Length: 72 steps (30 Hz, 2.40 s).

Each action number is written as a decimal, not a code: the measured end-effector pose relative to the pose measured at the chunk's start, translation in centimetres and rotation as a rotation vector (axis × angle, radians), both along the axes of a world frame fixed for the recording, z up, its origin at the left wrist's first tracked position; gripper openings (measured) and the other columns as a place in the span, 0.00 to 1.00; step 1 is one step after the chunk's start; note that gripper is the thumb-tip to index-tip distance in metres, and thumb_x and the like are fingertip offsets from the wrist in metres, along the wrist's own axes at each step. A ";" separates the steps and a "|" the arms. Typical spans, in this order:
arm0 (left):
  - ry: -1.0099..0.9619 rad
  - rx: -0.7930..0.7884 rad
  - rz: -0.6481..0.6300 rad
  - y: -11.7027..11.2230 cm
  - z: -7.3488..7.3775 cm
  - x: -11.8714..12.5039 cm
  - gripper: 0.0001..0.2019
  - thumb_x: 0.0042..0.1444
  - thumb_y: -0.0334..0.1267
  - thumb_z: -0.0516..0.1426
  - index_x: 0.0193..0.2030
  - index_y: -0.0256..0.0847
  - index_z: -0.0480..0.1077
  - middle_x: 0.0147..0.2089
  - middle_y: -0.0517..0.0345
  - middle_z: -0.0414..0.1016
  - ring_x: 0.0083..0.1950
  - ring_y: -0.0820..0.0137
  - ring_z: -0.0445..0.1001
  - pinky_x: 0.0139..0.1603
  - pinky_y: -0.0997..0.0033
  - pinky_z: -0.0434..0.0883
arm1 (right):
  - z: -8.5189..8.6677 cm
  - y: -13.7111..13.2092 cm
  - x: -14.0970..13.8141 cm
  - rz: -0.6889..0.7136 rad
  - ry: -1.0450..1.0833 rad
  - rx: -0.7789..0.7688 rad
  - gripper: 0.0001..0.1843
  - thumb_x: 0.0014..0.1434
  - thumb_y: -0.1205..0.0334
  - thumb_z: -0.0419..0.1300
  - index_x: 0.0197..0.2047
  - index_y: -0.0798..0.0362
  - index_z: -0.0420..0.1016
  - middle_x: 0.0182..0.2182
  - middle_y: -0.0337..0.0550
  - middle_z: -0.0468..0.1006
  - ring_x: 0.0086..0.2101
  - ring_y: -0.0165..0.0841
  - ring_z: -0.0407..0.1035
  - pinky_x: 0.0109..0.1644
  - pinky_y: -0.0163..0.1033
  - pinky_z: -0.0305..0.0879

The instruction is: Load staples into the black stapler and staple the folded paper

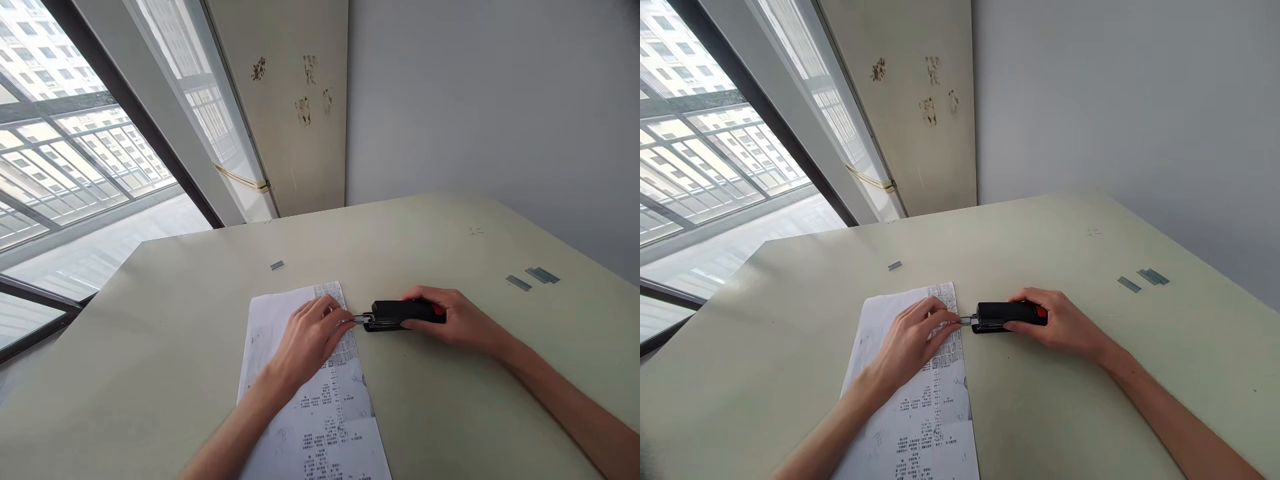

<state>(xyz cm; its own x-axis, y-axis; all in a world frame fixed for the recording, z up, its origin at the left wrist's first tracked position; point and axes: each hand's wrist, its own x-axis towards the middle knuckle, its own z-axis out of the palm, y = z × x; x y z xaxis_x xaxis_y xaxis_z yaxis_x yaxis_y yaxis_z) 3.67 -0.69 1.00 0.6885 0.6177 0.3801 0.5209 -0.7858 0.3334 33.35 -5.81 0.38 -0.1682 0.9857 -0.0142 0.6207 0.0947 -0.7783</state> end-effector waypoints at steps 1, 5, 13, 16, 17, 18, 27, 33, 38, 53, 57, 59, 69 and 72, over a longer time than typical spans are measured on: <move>-0.005 0.020 -0.003 -0.1 -0.1 0.1 0.14 0.76 0.42 0.51 0.46 0.43 0.76 0.41 0.55 0.76 0.37 0.69 0.75 0.37 0.68 0.73 | 0.0 0.0 0.0 -0.001 0.000 0.002 0.21 0.62 0.39 0.63 0.46 0.46 0.80 0.38 0.43 0.83 0.33 0.39 0.72 0.36 0.42 0.68; -0.014 0.086 -0.030 -0.2 -0.5 0.3 0.10 0.74 0.40 0.54 0.42 0.42 0.74 0.43 0.54 0.77 0.38 0.68 0.74 0.39 0.66 0.72 | 0.0 0.1 0.0 -0.008 -0.004 0.007 0.21 0.61 0.38 0.64 0.45 0.46 0.79 0.37 0.43 0.83 0.34 0.39 0.72 0.36 0.42 0.69; -0.030 0.142 -0.103 -0.3 -0.6 0.4 0.05 0.73 0.33 0.56 0.46 0.43 0.73 0.46 0.58 0.83 0.49 0.63 0.77 0.51 0.59 0.69 | 0.0 0.0 0.0 -0.005 -0.013 0.016 0.19 0.62 0.40 0.64 0.45 0.46 0.79 0.39 0.42 0.84 0.35 0.40 0.73 0.37 0.42 0.68; -0.040 0.058 -0.067 -0.3 -0.5 0.5 0.04 0.73 0.37 0.57 0.47 0.44 0.73 0.45 0.57 0.82 0.49 0.62 0.76 0.51 0.58 0.70 | 0.0 0.0 0.0 -0.005 -0.017 0.011 0.20 0.62 0.39 0.63 0.45 0.46 0.79 0.39 0.42 0.84 0.35 0.40 0.73 0.37 0.41 0.68; -0.047 0.025 -0.058 -0.4 -0.5 0.5 0.05 0.73 0.39 0.57 0.47 0.44 0.73 0.45 0.56 0.82 0.49 0.63 0.75 0.51 0.58 0.70 | 0.0 0.0 0.0 -0.006 -0.016 0.011 0.20 0.62 0.39 0.64 0.45 0.45 0.79 0.39 0.42 0.84 0.35 0.40 0.74 0.37 0.41 0.68; -0.054 0.000 -0.052 -0.4 -0.5 0.6 0.05 0.73 0.40 0.57 0.48 0.44 0.73 0.46 0.56 0.82 0.48 0.63 0.75 0.51 0.58 0.70 | 0.0 0.0 0.0 -0.005 -0.013 0.010 0.20 0.62 0.39 0.64 0.46 0.45 0.80 0.39 0.42 0.84 0.35 0.40 0.74 0.37 0.41 0.68; -0.147 -0.065 -0.031 -0.8 -0.3 0.8 0.02 0.72 0.37 0.58 0.47 0.44 0.72 0.44 0.58 0.81 0.48 0.65 0.76 0.55 0.57 0.70 | 0.0 0.0 0.0 0.014 -0.008 -0.009 0.21 0.63 0.39 0.63 0.47 0.46 0.79 0.39 0.43 0.83 0.34 0.39 0.71 0.36 0.42 0.66; -0.273 -0.155 0.039 -0.3 -0.4 0.2 0.04 0.70 0.39 0.60 0.49 0.47 0.73 0.47 0.58 0.81 0.56 0.63 0.77 0.56 0.60 0.76 | 0.0 0.1 0.1 0.015 -0.008 -0.003 0.22 0.62 0.38 0.63 0.46 0.46 0.80 0.37 0.42 0.82 0.33 0.38 0.71 0.35 0.41 0.66; -0.255 -0.096 0.024 -0.1 -0.6 -0.1 0.06 0.71 0.36 0.58 0.52 0.47 0.73 0.49 0.57 0.80 0.58 0.63 0.78 0.56 0.61 0.78 | -0.2 0.2 0.1 0.011 0.000 0.003 0.21 0.62 0.39 0.64 0.45 0.46 0.79 0.37 0.42 0.81 0.34 0.38 0.71 0.36 0.40 0.66; -0.241 -0.094 0.001 -0.3 -0.1 0.1 0.05 0.72 0.37 0.58 0.51 0.46 0.74 0.45 0.58 0.82 0.56 0.63 0.79 0.62 0.54 0.76 | -0.1 0.1 0.1 0.014 -0.016 -0.005 0.21 0.62 0.39 0.64 0.46 0.47 0.79 0.38 0.42 0.83 0.34 0.38 0.72 0.36 0.41 0.66; -0.225 -0.133 0.009 -0.2 -0.5 0.1 0.05 0.71 0.37 0.58 0.50 0.45 0.74 0.46 0.58 0.82 0.55 0.63 0.79 0.62 0.54 0.76 | 0.1 0.0 0.0 0.014 -0.007 -0.016 0.21 0.62 0.39 0.64 0.46 0.47 0.79 0.37 0.42 0.82 0.33 0.37 0.71 0.36 0.40 0.66; -0.218 -0.155 0.020 -0.3 -0.8 0.1 0.05 0.72 0.38 0.58 0.50 0.45 0.74 0.46 0.58 0.82 0.54 0.64 0.79 0.61 0.54 0.76 | 0.2 0.1 0.0 0.013 -0.003 -0.013 0.20 0.63 0.39 0.63 0.46 0.46 0.79 0.37 0.42 0.82 0.33 0.37 0.71 0.36 0.40 0.66; -0.248 -0.169 0.068 -0.4 -0.6 0.4 0.03 0.70 0.36 0.60 0.49 0.46 0.74 0.44 0.58 0.81 0.52 0.64 0.78 0.54 0.61 0.77 | 0.0 0.1 0.0 0.013 -0.011 0.004 0.21 0.62 0.39 0.64 0.46 0.46 0.80 0.38 0.42 0.83 0.33 0.38 0.73 0.35 0.40 0.67; -0.236 -0.170 0.061 -0.3 -0.6 0.3 0.04 0.71 0.37 0.59 0.49 0.46 0.74 0.45 0.58 0.81 0.53 0.63 0.78 0.55 0.60 0.77 | 0.0 0.2 0.0 0.013 -0.011 0.004 0.21 0.62 0.38 0.64 0.46 0.46 0.80 0.38 0.42 0.83 0.33 0.38 0.73 0.36 0.40 0.67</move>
